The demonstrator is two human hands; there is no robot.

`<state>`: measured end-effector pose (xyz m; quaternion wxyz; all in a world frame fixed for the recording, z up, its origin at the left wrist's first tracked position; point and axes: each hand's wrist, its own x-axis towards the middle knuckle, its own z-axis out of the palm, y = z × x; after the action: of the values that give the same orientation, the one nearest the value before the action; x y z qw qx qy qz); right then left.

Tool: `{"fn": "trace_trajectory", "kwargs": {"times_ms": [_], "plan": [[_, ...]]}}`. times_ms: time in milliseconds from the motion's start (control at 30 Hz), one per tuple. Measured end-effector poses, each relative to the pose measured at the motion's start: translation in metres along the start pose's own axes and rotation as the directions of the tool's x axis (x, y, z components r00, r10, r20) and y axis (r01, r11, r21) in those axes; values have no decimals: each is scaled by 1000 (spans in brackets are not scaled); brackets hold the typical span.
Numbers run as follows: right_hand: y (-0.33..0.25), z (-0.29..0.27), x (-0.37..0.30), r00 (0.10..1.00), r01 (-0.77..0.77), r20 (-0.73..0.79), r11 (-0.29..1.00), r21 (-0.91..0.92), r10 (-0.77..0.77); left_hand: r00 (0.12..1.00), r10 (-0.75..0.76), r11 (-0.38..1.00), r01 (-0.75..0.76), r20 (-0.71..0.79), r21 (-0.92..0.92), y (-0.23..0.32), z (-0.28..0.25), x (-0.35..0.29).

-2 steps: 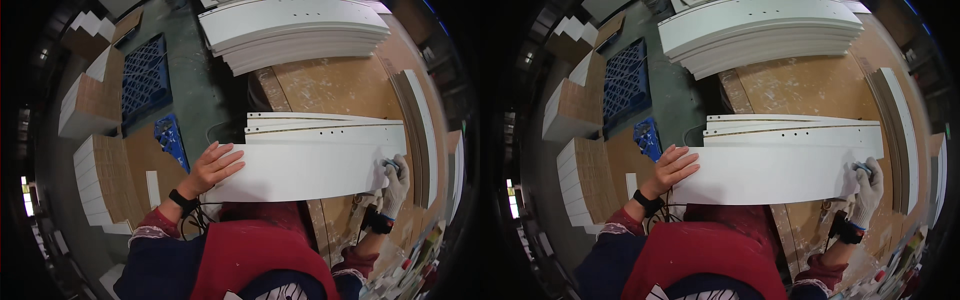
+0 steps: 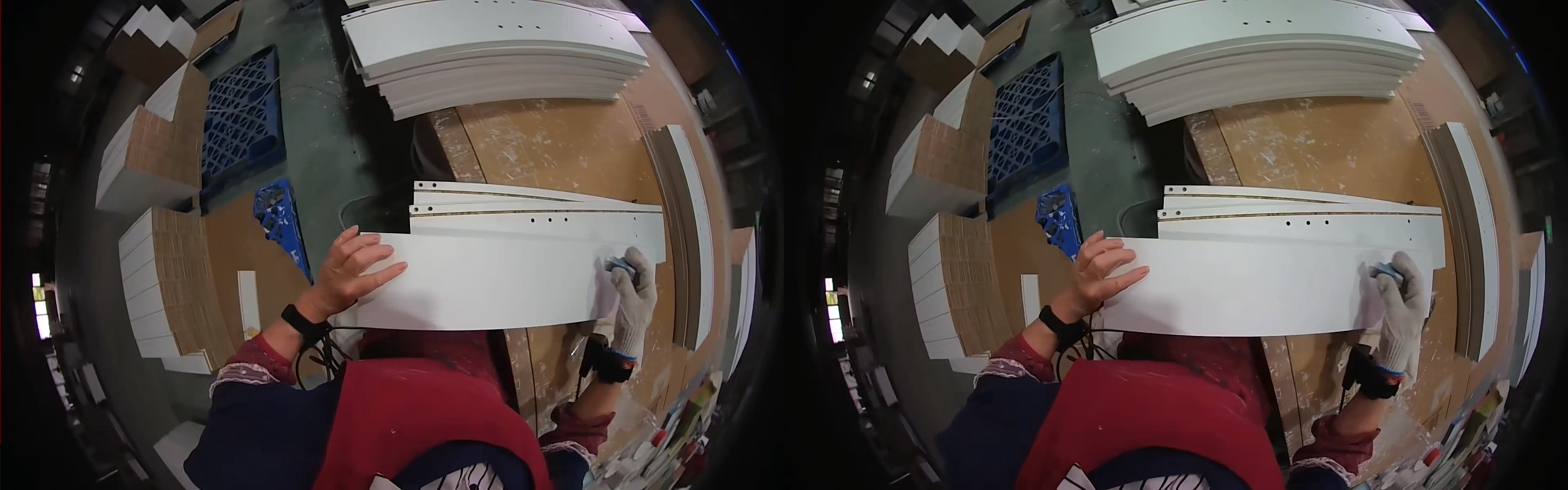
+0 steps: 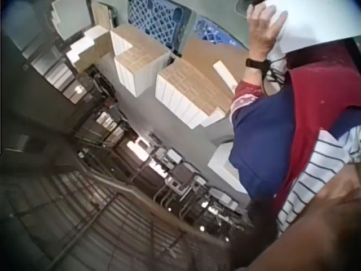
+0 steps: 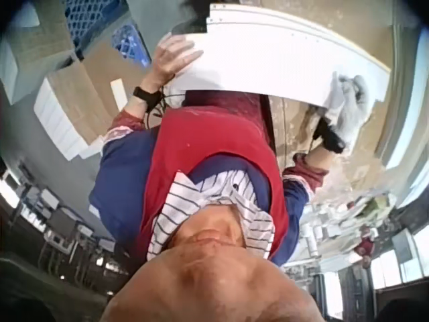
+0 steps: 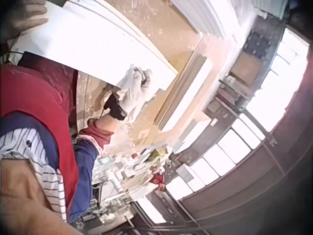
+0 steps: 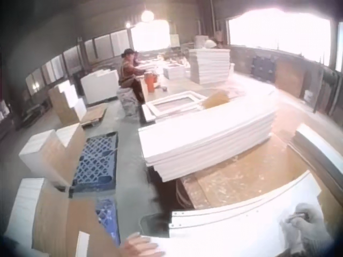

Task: The person wipes the surface of white rectangular panels with a cloth. They handle the panels one at a time, turning them over to clean both sides and edges. The person also uses a small tool to scrape or clean specific spots on the panels.

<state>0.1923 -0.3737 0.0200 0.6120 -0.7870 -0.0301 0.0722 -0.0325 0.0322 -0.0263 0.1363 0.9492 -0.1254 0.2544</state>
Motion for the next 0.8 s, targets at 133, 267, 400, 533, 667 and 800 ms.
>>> {"fn": "trace_trajectory", "kwargs": {"times_ms": [133,267,400,533,667,800], "plan": [[-27,69,-10,979,11,203,998,67,-25,995,-34,997,40,-91,70,7,3,-9],[-56,96,-20,957,-2,291,998,59,-16,989,-43,998,48,-140,32,6,8,-12],[-64,91,-37,960,-33,279,996,88,7,984,-71,997,68,-161,-28,5,14,-12],[-47,60,-67,975,-64,223,966,252,7,986,-85,995,76,-146,-64,0,10,-13],[3,10,-117,990,-121,110,952,283,93,988,-85,995,79,-129,-58,-5,8,-5],[32,-5,-158,972,-127,-175,979,162,155,977,-157,986,146,-144,-86,-6,14,0]]}}
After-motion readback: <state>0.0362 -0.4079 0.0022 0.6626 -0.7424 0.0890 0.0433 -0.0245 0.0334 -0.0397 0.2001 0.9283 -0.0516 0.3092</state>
